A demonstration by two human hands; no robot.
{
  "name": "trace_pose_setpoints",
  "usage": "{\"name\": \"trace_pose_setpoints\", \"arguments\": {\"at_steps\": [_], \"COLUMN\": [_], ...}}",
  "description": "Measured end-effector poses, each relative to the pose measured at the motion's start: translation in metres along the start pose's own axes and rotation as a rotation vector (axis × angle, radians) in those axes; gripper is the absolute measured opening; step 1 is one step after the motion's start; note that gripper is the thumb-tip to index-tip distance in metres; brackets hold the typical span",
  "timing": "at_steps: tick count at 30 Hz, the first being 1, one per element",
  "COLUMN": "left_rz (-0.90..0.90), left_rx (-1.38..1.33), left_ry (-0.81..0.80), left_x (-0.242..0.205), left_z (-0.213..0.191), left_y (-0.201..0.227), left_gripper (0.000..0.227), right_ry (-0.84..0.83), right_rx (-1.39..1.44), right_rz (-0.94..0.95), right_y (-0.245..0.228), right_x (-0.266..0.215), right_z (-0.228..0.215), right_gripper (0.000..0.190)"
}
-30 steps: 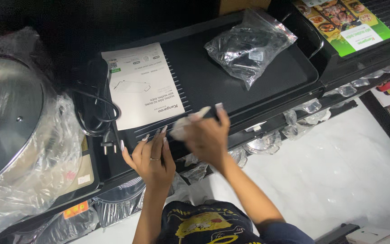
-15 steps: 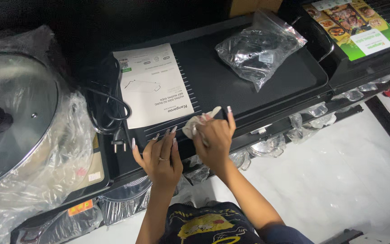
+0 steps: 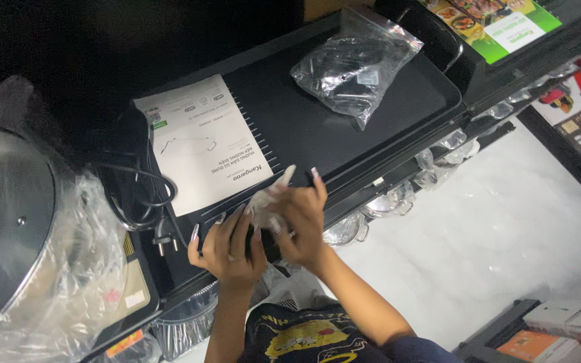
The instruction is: The person wipes several appliances in an appliance store, including an induction cooker, an electric grill, and a hair dryer, using a small white cloth.
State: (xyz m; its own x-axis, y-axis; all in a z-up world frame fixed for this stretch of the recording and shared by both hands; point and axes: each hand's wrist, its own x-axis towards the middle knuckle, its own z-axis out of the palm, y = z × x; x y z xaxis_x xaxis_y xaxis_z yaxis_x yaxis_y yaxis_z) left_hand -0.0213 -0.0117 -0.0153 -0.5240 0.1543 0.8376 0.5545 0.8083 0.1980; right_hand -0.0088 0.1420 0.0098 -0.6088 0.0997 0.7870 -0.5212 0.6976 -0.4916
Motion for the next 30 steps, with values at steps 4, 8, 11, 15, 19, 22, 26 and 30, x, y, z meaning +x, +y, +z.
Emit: {"name": "trace_pose_setpoints", "arguments": {"at_steps": [4,8,11,15,19,22,26,30], "left_rz": [-0.011,-0.049,-0.083,-0.133,-0.122,-0.013,0.054,0.031], "left_rx": [-0.167,-0.218,-0.215,-0.171,-0.174,-0.051,-0.062,-0.051], "left_ry": [0.093,0.093,0.046,-0.003,-0.01,0.028,-0.027,-0.092], "left_x": [0.005,0.005,0.0,-0.001,0.0,0.002,0.009,0.025], "left_z": [-0.004,-0.008,-0.008,-0.008,-0.007,0.002,0.014,0.02], "left_y": [-0.015,-0.025,-0.029,-0.026,-0.015,-0.004,0.027,0.057], "left_gripper": [0.04,0.039,0.041,0.041,0.039,0.034,0.035,0.039], "right_ry": [-0.073,-0.192,-0.238,-0.292,-0.279,-0.186,-0.122,-0.081], "right_rx": [-0.059,0.023,0.058,0.081,0.019,-0.083,-0.137,-0.235], "right_rz": [-0.044,-0.106,-0.099,-0.052,-0.104,-0.156,-0.157,-0.168], "right_y": [-0.028,-0.047,-0.052,-0.052,-0.036,-0.012,0.024,0.064], "right_x": [-0.001,-0.005,-0.007,-0.008,-0.008,-0.006,-0.003,0.005], "right_z": [0.015,0.025,0.026,0.017,0.012,-0.003,-0.03,-0.059], "right_gripper": [0.034,0.046,0.048,0.048,0.048,0.043,0.038,0.037]}}
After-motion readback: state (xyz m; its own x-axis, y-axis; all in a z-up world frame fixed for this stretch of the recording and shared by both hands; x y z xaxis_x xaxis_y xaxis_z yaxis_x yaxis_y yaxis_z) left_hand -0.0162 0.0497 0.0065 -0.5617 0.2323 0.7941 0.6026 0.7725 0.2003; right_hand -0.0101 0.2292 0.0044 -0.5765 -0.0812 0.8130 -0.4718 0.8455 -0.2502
